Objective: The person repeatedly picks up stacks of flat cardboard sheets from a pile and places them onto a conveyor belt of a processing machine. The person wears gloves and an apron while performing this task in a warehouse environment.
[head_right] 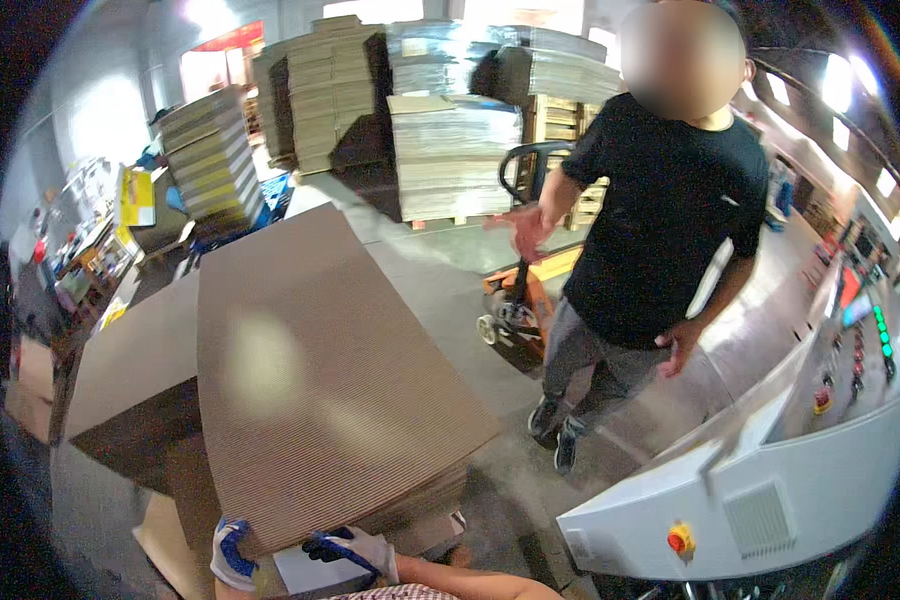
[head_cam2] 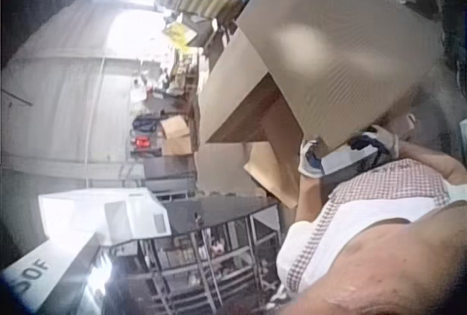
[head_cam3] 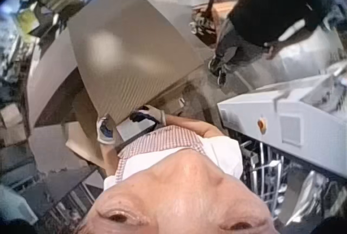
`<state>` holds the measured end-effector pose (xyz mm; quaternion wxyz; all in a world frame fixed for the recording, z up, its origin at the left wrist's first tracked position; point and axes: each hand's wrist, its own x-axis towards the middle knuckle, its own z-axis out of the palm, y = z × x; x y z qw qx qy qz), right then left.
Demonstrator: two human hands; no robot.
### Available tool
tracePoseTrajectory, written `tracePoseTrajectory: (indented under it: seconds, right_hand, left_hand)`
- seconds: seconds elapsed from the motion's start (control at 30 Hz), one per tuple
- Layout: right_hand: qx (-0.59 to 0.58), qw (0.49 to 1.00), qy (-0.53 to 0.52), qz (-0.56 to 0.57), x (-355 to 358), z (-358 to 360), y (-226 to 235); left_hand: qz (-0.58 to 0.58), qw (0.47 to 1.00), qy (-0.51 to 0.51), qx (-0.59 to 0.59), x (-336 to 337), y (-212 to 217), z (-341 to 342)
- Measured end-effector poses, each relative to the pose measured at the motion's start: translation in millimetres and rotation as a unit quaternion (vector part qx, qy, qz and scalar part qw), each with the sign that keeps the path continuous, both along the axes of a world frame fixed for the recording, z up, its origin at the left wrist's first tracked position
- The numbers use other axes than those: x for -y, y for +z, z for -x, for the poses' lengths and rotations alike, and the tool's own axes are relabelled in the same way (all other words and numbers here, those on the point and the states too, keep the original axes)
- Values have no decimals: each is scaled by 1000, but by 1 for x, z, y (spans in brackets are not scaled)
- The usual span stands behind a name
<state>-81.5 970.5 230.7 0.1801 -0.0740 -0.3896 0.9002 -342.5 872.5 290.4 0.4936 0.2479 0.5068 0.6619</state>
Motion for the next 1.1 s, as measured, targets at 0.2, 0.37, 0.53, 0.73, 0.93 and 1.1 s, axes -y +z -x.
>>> tracePoseTrajectory:
  seconds: [0.2,0.37,0.53,0.73,0.93,1.1]
  right_hand:
    - [-84,994,60,37,-9,-9,-2]
    - [38,995,95,3,-16,-15,6]
    - [7,987,161,11,-25,-25,8]
    - [20,982,186,8,-44,-37,12]
    - [40,984,176,10,-63,-50,18]
    - [55,986,155,11,-76,-60,17]
  left_hand:
    - [13,965,79,-249,14,-3,-12]
    - [92,936,53,-334,30,-1,-8]
    - [100,923,56,-367,13,22,-26]
    - [91,955,68,-273,15,11,-19]
    - [105,974,71,-190,10,14,-16]
    - [-2,986,96,133,-2,29,-28]
